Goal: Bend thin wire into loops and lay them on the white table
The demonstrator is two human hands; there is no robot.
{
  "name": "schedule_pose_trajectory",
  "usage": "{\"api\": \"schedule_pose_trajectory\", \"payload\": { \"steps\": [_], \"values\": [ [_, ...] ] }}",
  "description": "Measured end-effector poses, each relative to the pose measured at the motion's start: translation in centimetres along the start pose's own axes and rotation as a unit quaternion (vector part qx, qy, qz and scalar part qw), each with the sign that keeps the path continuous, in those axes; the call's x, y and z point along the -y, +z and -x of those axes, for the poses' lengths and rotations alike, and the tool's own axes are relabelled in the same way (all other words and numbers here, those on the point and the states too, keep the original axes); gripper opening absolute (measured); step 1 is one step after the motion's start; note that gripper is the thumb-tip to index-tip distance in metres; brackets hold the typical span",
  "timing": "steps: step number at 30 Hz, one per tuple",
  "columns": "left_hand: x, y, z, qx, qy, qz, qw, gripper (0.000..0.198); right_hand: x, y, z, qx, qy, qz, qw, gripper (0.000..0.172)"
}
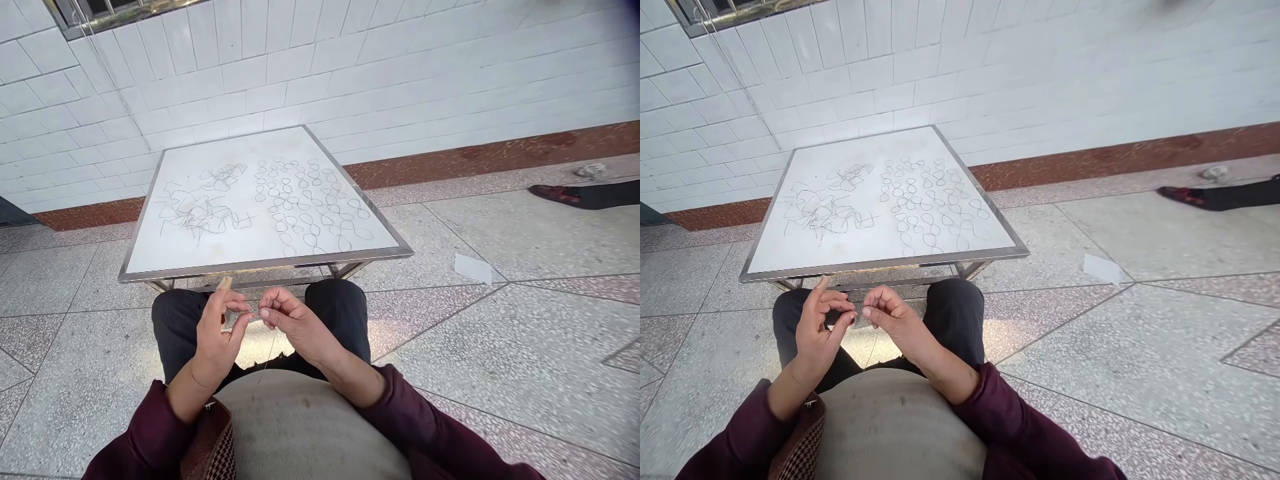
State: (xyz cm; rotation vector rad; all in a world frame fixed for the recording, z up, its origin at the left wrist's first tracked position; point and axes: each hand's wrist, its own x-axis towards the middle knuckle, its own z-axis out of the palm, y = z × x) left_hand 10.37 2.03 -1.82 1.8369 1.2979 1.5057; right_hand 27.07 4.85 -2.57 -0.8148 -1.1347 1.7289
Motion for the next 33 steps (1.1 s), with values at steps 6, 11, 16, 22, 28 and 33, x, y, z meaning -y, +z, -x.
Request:
{"api": "schedule_pose_trajectory", "payload": {
  "steps": [6,11,16,22,28,33],
  "values": [
    [-0.8,1.1,-0.3,0.004,-0.258,0.312,0.914,0.073,0.1,0.0,0.0,-0.001,-0.005,-0.003,1.0,0.021],
    [-0.3,1.3,-0.3,0.002,-0.312,0.391,0.866,0.064,0.2,-0.1,0.2,-0.001,-0.002,0.014,1.0,0.023],
    [-0.2,1.3,0.0,-0.003,-0.291,0.37,0.883,0.058,0.3,0.0,0.3,0.002,-0.022,0.041,0.999,0.02],
    [-0.2,1.4,0.1,-0.008,-0.272,0.32,0.908,0.052,0.4,0.3,0.4,-0.015,-0.024,0.051,0.998,0.02],
    [-0.2,1.5,0.1,-0.013,-0.27,0.321,0.908,0.051,0.2,0.4,0.3,-0.012,-0.025,0.041,0.999,0.021],
    [-0.5,1.6,0.0,-0.027,-0.295,0.338,0.893,0.051,0.2,0.1,0.1,-0.024,-0.026,0.051,0.998,0.024]
  ]
}}
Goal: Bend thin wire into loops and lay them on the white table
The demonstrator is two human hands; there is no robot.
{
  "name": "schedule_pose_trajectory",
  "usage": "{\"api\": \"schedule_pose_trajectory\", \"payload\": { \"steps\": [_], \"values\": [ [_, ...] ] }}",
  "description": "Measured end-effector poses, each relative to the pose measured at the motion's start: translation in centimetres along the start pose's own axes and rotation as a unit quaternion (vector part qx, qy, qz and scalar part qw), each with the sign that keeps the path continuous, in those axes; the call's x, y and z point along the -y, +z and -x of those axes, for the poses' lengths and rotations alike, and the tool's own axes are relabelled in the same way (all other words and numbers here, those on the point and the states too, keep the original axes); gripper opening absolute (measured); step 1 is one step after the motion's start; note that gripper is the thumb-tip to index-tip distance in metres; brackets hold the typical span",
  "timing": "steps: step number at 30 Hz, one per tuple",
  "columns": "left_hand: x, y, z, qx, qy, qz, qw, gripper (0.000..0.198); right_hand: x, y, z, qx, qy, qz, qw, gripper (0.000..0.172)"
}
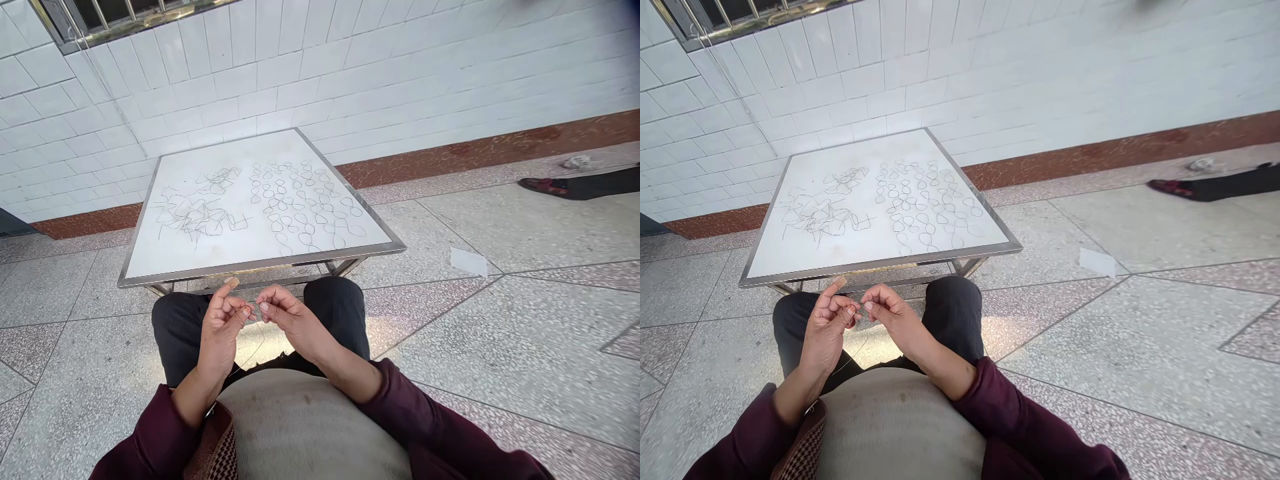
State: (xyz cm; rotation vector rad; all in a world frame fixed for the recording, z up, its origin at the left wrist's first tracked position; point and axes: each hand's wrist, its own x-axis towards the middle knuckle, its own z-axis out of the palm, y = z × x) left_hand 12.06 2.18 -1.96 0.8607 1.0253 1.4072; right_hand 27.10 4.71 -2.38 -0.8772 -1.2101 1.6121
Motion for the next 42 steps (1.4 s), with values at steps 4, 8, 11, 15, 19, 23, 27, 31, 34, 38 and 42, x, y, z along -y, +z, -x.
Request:
{"api": "schedule_pose_trajectory", "payload": {
  "steps": [4,8,11,15,19,23,27,31,34,38,42],
  "values": [
    [0.1,0.0,0.0,0.002,-0.003,0.003,1.0,0.052,0.0,-0.2,0.0,0.005,0.008,-0.011,1.0,0.025],
    [0.4,0.0,0.0,0.004,-0.005,0.001,1.0,0.049,-0.2,-0.4,-0.1,0.019,0.017,-0.028,0.999,0.023],
    [0.5,0.0,0.0,0.011,-0.008,-0.001,1.0,0.045,-0.2,-0.6,-0.1,0.027,0.021,-0.028,0.999,0.024],
    [0.5,0.1,0.0,0.015,-0.002,-0.018,1.0,0.043,-0.2,-0.7,-0.1,0.019,0.023,-0.025,0.999,0.024],
    [0.7,0.1,0.0,0.019,0.002,-0.027,0.999,0.044,-0.4,-0.7,-0.2,0.023,0.029,-0.036,0.999,0.025],
    [0.8,0.1,0.0,-0.003,0.012,-0.03,0.999,0.045,-0.8,-0.6,-0.2,0.03,0.021,-0.025,0.999,0.025],
    [0.9,-0.1,-0.3,-0.043,0.02,-0.025,0.999,0.041,-1.0,-1.0,0.1,0.0,-0.078,0.115,0.99,0.021],
    [0.6,-0.5,-0.6,-0.08,0.043,-0.011,0.996,0.038,-0.3,-1.8,0.6,0.069,-0.272,0.313,0.907,0.017],
    [0.2,-0.6,-0.7,-0.107,0.047,-0.009,0.993,0.039,0.3,-2.0,0.6,0.167,-0.326,0.384,0.848,0.022],
    [-0.3,-0.6,-0.8,-0.128,0.045,0.004,0.991,0.042,0.4,-1.9,0.3,0.175,-0.317,0.42,0.832,0.019],
    [-0.3,-0.5,-0.7,-0.123,0.046,0.01,0.991,0.039,0.1,-1.8,0.1,0.154,-0.302,0.39,0.856,0.016]
  ]
}}
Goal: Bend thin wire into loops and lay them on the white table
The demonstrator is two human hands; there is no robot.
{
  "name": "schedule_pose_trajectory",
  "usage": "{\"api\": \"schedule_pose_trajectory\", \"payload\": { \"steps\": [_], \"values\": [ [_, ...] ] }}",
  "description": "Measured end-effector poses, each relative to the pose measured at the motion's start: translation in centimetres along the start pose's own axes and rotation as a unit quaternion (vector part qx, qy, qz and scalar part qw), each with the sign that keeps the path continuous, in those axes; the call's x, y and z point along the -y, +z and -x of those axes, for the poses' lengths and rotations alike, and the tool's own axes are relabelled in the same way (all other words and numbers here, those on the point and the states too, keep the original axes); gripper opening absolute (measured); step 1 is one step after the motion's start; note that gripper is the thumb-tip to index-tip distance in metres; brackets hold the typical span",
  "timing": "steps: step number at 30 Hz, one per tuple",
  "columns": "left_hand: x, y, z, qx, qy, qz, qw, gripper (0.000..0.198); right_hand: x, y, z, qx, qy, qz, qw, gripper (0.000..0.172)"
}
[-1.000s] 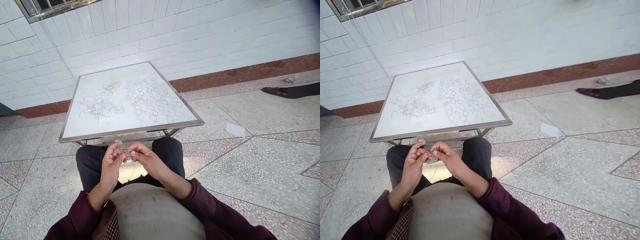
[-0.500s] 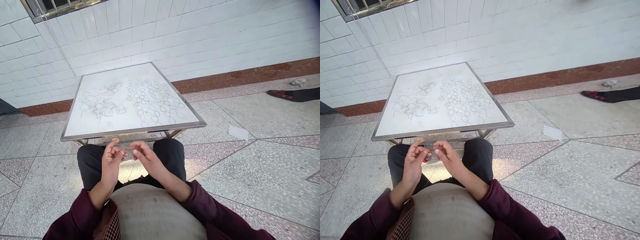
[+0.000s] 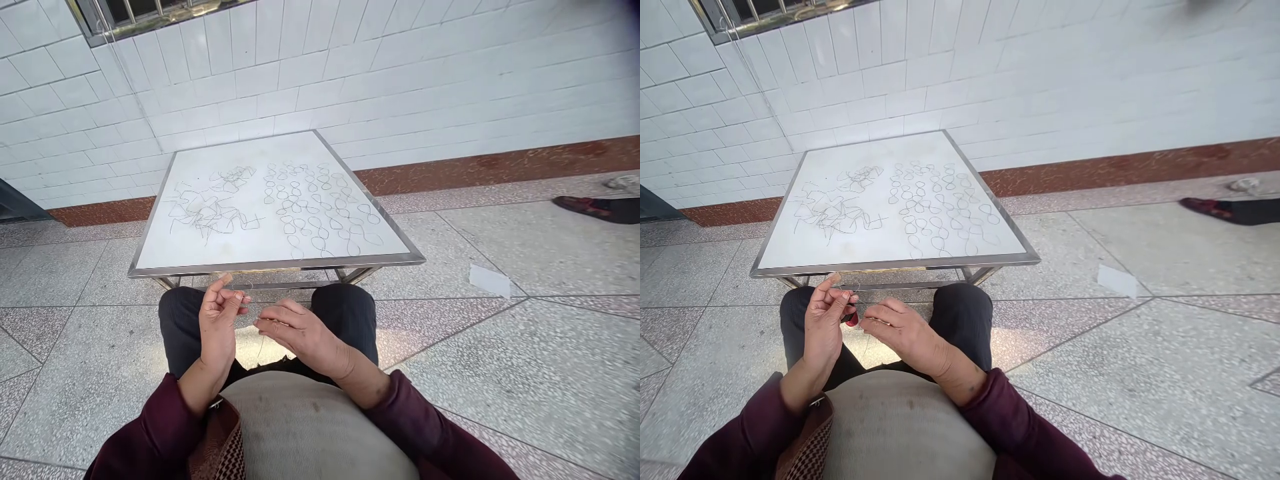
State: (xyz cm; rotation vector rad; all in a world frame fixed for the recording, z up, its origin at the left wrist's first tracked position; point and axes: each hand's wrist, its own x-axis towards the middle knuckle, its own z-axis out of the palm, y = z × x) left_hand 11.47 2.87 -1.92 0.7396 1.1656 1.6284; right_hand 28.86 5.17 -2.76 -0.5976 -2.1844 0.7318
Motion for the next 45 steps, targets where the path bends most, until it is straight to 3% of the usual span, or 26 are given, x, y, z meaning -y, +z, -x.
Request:
{"api": "schedule_pose_trajectory", "payload": {
  "steps": [2,5,9,20,27,36,41,45],
  "values": [
    [0.1,0.1,0.1,0.01,0.004,-0.005,1.0,0.037,-0.1,0.1,-0.1,-0.066,0.057,-0.037,0.995,0.01],
    [0.3,0.4,0.4,0.031,0.011,-0.005,0.999,0.036,-0.2,0.4,-0.7,-0.144,0.197,-0.145,0.959,0.014],
    [0.6,0.6,0.8,0.044,0.012,-0.021,0.999,0.039,-0.4,1.3,-1.5,-0.102,0.28,-0.301,0.906,0.021],
    [1.0,0.0,0.4,0.083,0.066,-0.117,0.987,0.038,-0.5,1.6,-2.0,-0.107,0.319,-0.418,0.844,0.023],
    [0.8,0.3,0.2,0.103,0.054,-0.069,0.991,0.038,-0.4,1.4,-2.1,-0.097,0.32,-0.423,0.842,0.025],
    [0.7,-0.1,0.0,0.144,0.041,-0.124,0.981,0.042,-1.1,1.4,-1.8,-0.072,0.379,-0.435,0.814,0.028],
    [0.7,-0.1,-0.3,0.148,0.028,-0.123,0.981,0.044,-1.2,1.5,-1.9,-0.093,0.389,-0.422,0.814,0.028],
    [1.7,-1.5,-0.9,0.102,-0.011,-0.087,0.991,0.048,-1.5,1.2,-2.0,-0.148,0.391,-0.423,0.804,0.024]
  ]
}}
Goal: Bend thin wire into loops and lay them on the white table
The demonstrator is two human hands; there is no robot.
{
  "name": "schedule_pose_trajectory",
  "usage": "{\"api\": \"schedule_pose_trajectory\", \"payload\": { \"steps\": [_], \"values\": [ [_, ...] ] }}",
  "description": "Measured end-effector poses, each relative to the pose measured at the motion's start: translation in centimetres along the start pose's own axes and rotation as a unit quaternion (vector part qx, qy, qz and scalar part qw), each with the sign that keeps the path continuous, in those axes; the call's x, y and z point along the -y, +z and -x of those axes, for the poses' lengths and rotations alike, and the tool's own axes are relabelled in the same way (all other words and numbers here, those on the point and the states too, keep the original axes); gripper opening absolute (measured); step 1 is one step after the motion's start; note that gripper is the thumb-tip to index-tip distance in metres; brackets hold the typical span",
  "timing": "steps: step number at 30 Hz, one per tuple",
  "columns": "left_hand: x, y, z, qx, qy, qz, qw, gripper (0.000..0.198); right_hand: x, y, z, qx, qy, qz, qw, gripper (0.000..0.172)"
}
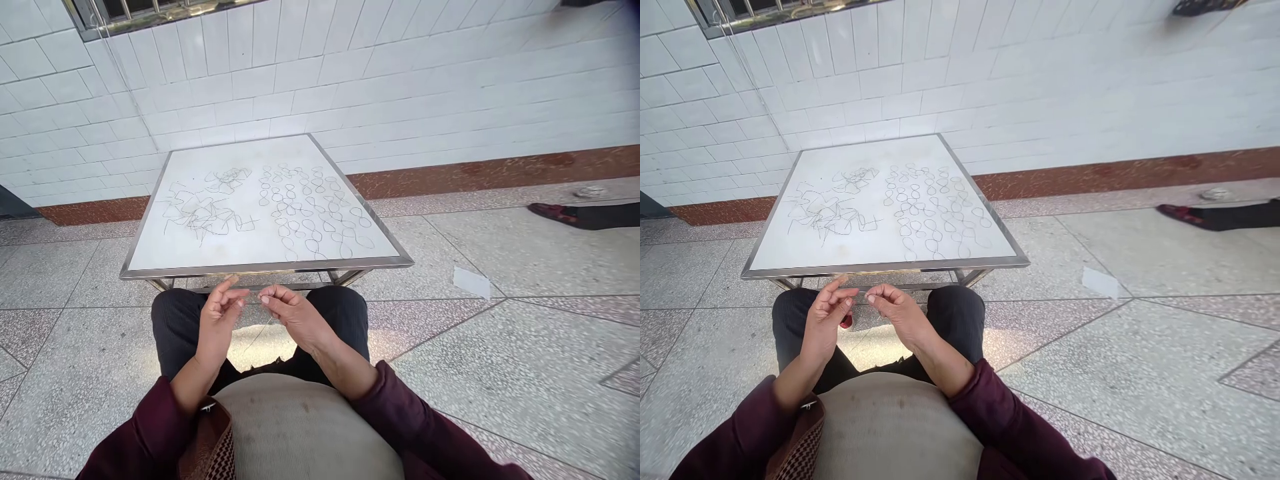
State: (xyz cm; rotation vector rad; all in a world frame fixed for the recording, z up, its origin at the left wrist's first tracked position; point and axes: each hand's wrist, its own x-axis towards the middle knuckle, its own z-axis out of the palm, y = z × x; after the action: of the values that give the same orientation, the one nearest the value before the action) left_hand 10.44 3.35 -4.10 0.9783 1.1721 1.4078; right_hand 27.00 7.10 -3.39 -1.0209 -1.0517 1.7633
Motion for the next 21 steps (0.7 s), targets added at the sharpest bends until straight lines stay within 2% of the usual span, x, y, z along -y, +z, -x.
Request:
{"api": "schedule_pose_trajectory", "payload": {
  "steps": [2,5,7,9,15,21],
  "values": [
    [1.3,-0.7,0.1,-0.012,-0.036,0.022,0.999,0.051,0.0,-0.2,-0.2,-0.027,-0.013,-0.018,0.999,0.024],
    [3.0,-1.0,0.8,0.031,-0.102,0.031,0.994,0.053,-0.1,-0.4,-0.5,-0.061,-0.03,-0.047,0.997,0.025],
    [3.7,-0.5,1.4,0.054,-0.12,0.05,0.99,0.051,-0.3,-0.4,-0.6,-0.074,-0.036,-0.065,0.995,0.025],
    [3.8,0.1,1.8,0.054,-0.12,0.074,0.989,0.046,-0.4,-0.3,-0.6,-0.081,-0.04,-0.085,0.992,0.025],
    [3.8,1.2,1.8,0.001,-0.078,0.105,0.991,0.026,-0.3,0.3,-0.4,-0.076,-0.038,-0.139,0.987,0.027],
    [3.0,1.8,1.2,-0.033,-0.038,0.143,0.988,0.031,0.1,0.6,-0.1,-0.041,-0.026,-0.152,0.987,0.027]
  ]
}}
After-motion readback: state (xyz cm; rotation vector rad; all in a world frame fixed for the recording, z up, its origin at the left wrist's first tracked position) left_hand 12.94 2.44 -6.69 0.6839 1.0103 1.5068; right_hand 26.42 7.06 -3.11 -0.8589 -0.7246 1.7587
